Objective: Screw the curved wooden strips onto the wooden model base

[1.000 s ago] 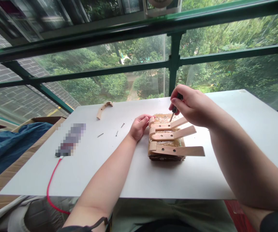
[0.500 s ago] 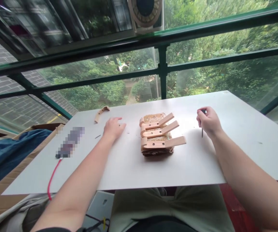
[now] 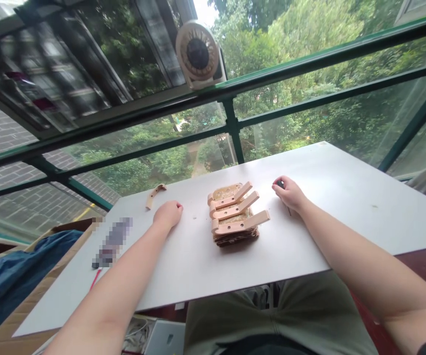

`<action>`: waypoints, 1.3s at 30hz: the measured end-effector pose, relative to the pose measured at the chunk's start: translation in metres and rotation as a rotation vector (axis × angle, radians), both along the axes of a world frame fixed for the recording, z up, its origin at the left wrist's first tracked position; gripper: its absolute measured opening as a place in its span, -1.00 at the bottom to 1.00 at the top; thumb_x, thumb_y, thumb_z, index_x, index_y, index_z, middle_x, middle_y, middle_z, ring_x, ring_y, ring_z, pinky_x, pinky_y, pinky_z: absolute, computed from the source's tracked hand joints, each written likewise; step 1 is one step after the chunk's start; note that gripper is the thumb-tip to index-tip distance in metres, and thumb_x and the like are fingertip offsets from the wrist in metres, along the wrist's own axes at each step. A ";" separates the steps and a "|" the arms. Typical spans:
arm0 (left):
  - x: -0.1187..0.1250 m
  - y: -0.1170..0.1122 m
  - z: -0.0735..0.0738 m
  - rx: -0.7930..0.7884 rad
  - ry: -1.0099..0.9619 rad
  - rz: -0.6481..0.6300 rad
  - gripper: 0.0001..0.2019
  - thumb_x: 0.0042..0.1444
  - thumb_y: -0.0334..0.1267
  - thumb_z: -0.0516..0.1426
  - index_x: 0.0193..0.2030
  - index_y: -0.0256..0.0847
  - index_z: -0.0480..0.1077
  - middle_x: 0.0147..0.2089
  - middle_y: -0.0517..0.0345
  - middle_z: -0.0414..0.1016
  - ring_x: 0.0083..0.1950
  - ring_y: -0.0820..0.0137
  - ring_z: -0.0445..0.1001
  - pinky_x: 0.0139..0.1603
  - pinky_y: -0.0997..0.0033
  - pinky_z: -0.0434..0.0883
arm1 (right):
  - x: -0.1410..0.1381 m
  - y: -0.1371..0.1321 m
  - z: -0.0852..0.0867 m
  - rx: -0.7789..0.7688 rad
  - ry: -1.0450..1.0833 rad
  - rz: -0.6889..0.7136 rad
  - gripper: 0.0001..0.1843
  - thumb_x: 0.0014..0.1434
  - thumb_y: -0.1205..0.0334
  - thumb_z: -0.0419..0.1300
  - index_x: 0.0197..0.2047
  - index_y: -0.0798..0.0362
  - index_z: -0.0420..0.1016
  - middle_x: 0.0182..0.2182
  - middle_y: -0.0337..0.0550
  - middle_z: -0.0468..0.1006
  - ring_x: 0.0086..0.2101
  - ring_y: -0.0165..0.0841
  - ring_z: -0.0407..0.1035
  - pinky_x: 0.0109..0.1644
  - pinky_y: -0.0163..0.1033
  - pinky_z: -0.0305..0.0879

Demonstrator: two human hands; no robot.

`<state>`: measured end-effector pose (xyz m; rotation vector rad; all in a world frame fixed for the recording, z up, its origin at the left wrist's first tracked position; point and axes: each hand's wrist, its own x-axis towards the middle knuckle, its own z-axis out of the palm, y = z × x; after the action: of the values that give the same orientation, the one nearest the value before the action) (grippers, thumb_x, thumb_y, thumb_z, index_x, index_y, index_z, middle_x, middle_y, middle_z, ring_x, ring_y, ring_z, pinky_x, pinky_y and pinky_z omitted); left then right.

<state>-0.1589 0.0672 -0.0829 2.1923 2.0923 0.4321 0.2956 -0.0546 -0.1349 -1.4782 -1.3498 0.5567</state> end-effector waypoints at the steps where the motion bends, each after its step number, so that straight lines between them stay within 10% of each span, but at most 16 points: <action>1: 0.003 -0.002 0.001 0.013 -0.037 -0.003 -0.85 -0.04 -0.12 0.23 -0.41 -0.13 0.51 -0.23 -0.13 0.65 -0.12 -0.05 0.56 -0.08 0.08 0.42 | 0.001 0.001 -0.002 -0.013 -0.005 0.003 -0.73 0.31 0.09 0.20 -0.05 0.10 0.48 -0.31 -0.19 0.53 -0.37 -0.38 0.41 -0.25 -0.20 0.40; 10: 0.074 -0.050 0.051 0.131 -0.478 -0.301 -0.58 0.22 0.02 0.09 0.10 -0.15 0.46 -0.07 0.00 0.64 -0.11 0.31 0.60 -0.06 0.33 0.49 | -0.003 -0.002 -0.002 -0.049 -0.021 -0.033 -0.59 0.33 0.07 0.21 0.17 0.08 0.43 0.10 -0.01 0.49 -0.01 -0.22 0.46 0.04 0.02 0.47; 16: 0.126 -0.074 0.088 0.033 -0.720 -0.657 -0.68 0.09 -0.02 0.27 -0.15 -0.21 0.56 -0.19 -0.03 0.66 -0.17 0.25 0.61 -0.08 0.27 0.51 | -0.002 -0.005 0.001 -0.043 -0.016 -0.020 -0.60 0.34 0.07 0.21 0.15 0.08 0.44 0.07 -0.02 0.51 -0.04 -0.24 0.47 0.01 0.00 0.48; 23: 0.156 -0.050 0.078 -0.152 -0.340 -0.750 -0.86 -0.05 -0.13 0.32 -0.37 -0.10 0.60 -0.36 0.12 0.66 -0.33 0.29 0.59 -0.28 0.39 0.47 | 0.002 -0.005 0.004 -0.015 0.023 0.036 -0.72 0.23 -0.01 0.18 -0.15 0.02 0.45 -0.55 -0.26 0.43 -0.54 -0.36 0.28 -0.45 -0.22 0.23; 39: 0.170 -0.037 0.080 -0.169 -0.078 -0.785 -0.91 -0.14 -0.20 0.31 -0.43 -0.05 0.63 -0.42 0.18 0.65 -0.40 0.32 0.56 -0.45 0.46 0.35 | -0.002 -0.003 0.013 -0.027 0.022 0.073 -0.77 0.15 0.02 0.18 -0.22 -0.01 0.41 -0.60 -0.30 0.37 -0.55 -0.37 0.19 -0.43 -0.22 0.10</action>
<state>0.0107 0.0298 -0.0033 2.5783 1.0330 0.2419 0.2936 -0.0574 -0.1222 -1.4449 -1.3881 0.6385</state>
